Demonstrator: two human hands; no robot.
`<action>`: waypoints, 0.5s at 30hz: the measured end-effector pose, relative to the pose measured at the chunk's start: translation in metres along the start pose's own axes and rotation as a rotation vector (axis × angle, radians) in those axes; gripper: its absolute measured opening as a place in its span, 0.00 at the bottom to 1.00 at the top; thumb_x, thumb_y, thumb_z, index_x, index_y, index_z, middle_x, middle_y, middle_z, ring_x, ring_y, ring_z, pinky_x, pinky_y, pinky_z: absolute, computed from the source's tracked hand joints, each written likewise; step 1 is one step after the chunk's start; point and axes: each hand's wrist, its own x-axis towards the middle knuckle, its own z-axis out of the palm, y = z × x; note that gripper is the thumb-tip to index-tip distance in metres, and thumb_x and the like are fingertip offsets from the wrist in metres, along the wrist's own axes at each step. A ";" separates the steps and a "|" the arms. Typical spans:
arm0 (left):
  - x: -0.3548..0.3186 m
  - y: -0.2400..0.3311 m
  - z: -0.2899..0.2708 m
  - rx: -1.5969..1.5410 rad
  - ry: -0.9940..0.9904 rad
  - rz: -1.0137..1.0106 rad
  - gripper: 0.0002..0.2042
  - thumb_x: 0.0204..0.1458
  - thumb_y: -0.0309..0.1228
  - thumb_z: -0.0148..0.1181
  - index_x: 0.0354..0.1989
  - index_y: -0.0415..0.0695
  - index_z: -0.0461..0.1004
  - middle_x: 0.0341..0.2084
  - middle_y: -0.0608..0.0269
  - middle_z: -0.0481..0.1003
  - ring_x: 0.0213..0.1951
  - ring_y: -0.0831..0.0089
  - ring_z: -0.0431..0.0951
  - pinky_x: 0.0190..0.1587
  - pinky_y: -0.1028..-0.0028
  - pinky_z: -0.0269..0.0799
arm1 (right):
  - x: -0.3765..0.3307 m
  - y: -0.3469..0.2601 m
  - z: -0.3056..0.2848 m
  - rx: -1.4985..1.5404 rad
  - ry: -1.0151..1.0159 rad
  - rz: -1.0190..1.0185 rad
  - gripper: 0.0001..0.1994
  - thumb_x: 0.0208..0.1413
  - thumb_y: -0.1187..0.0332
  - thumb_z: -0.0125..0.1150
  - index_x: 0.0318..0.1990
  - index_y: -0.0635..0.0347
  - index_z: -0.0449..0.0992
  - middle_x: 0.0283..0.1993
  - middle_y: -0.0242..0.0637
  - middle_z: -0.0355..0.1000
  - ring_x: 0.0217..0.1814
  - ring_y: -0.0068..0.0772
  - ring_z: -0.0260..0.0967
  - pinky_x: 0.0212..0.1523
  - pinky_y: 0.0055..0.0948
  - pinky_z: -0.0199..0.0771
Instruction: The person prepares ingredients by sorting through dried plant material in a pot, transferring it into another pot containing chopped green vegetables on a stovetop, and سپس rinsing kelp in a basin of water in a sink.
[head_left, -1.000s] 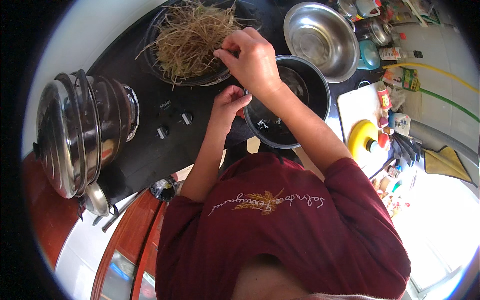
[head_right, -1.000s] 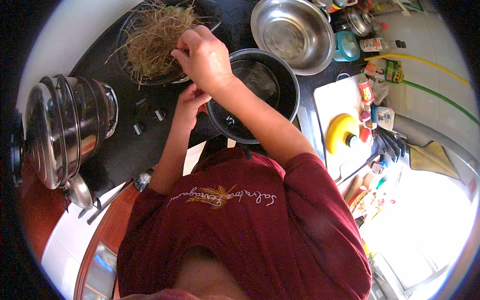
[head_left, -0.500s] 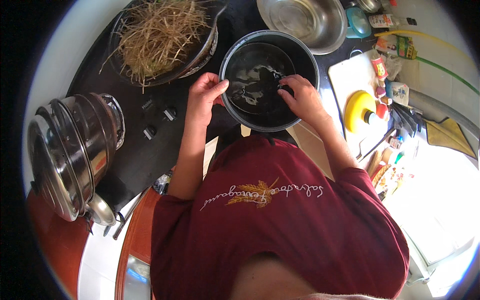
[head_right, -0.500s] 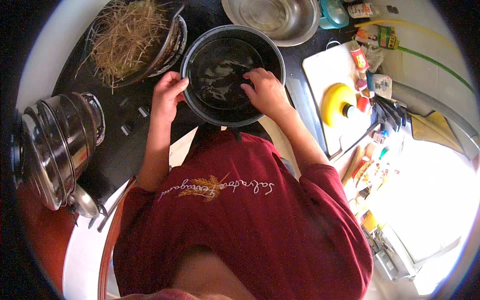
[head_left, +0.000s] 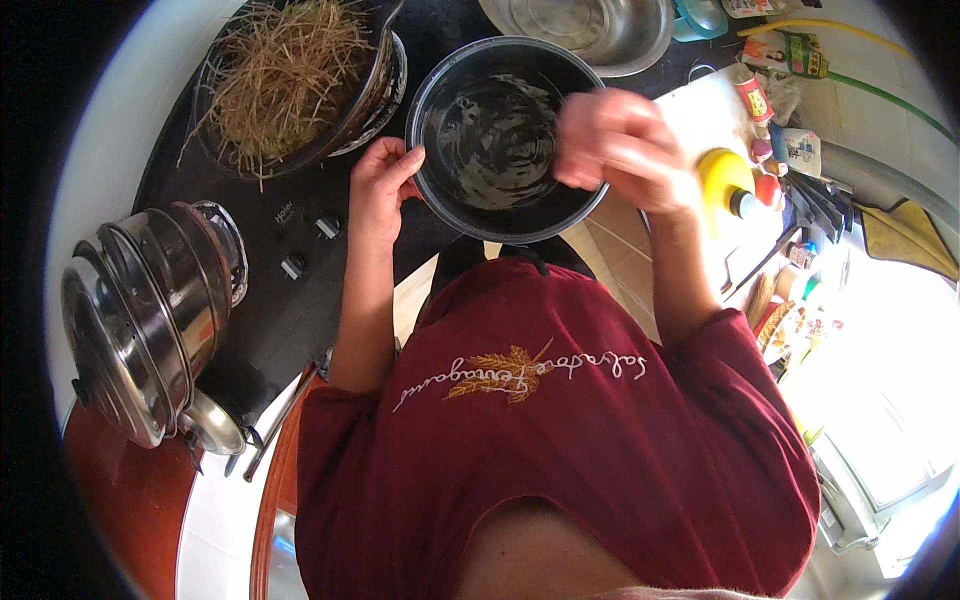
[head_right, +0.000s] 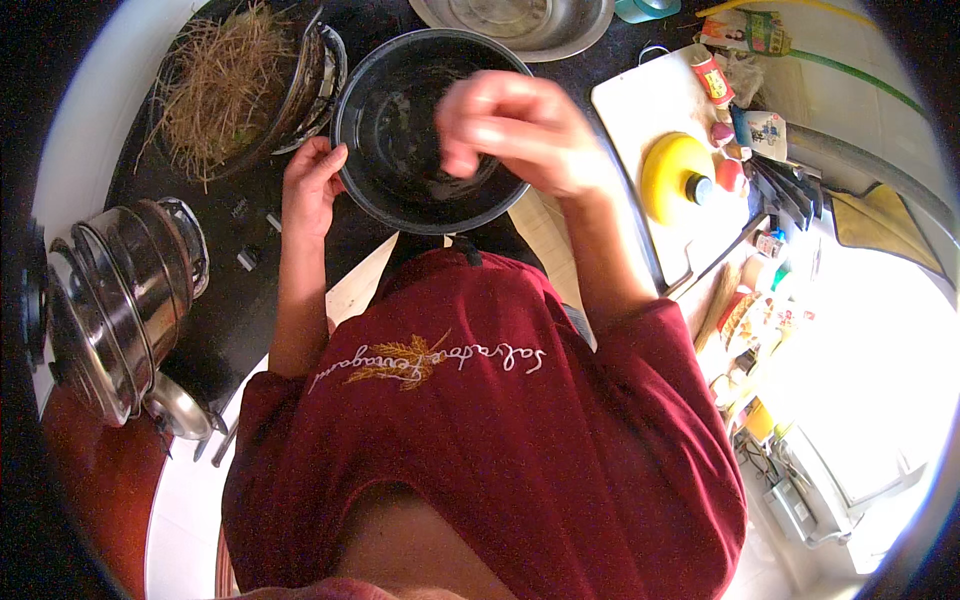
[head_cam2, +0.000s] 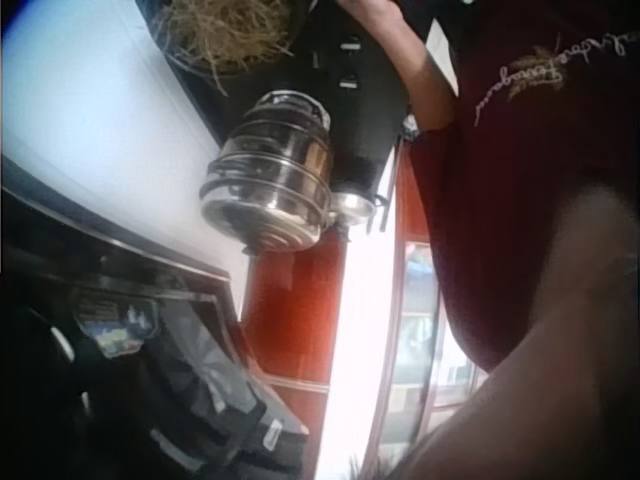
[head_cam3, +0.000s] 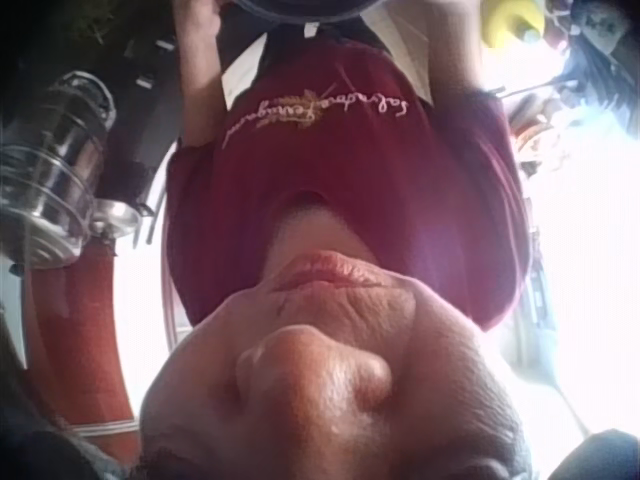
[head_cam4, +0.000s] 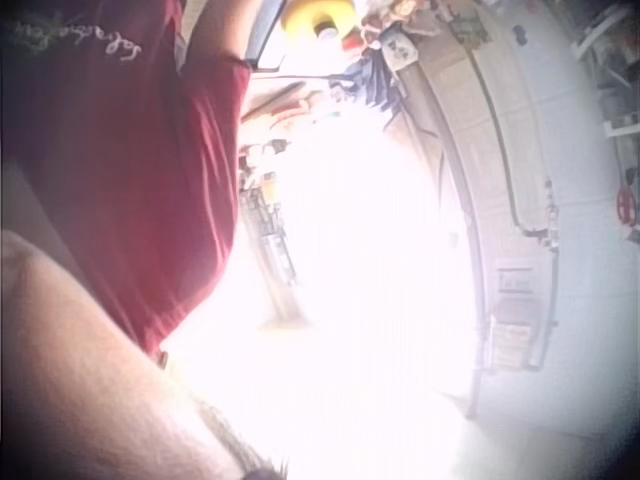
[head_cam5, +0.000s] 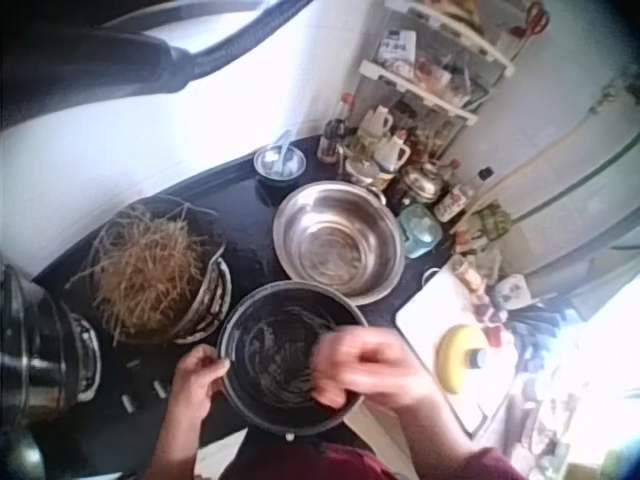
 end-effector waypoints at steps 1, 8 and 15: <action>0.002 -0.001 0.000 0.003 -0.006 0.003 0.06 0.48 0.26 0.59 0.27 0.42 0.67 0.21 0.69 0.71 0.21 0.82 0.72 0.21 0.83 0.71 | 0.002 0.023 -0.003 -0.627 0.054 0.118 0.07 0.51 0.68 0.57 0.33 0.62 0.72 0.33 0.40 0.71 0.34 0.36 0.67 0.37 0.28 0.68; -0.002 0.001 -0.001 0.052 0.007 0.023 0.07 0.48 0.29 0.60 0.26 0.43 0.67 0.20 0.70 0.70 0.19 0.82 0.71 0.21 0.82 0.69 | -0.022 0.009 0.022 -1.233 0.280 0.280 0.13 0.51 0.69 0.59 0.44 0.62 0.73 0.44 0.40 0.72 0.48 0.31 0.69 0.47 0.24 0.67; 0.000 0.000 0.001 0.041 0.010 0.032 0.08 0.48 0.29 0.60 0.25 0.44 0.67 0.19 0.70 0.70 0.19 0.83 0.70 0.21 0.82 0.69 | -0.019 -0.030 0.019 -0.107 0.059 0.099 0.12 0.52 0.67 0.59 0.39 0.68 0.73 0.43 0.44 0.72 0.46 0.31 0.70 0.48 0.32 0.69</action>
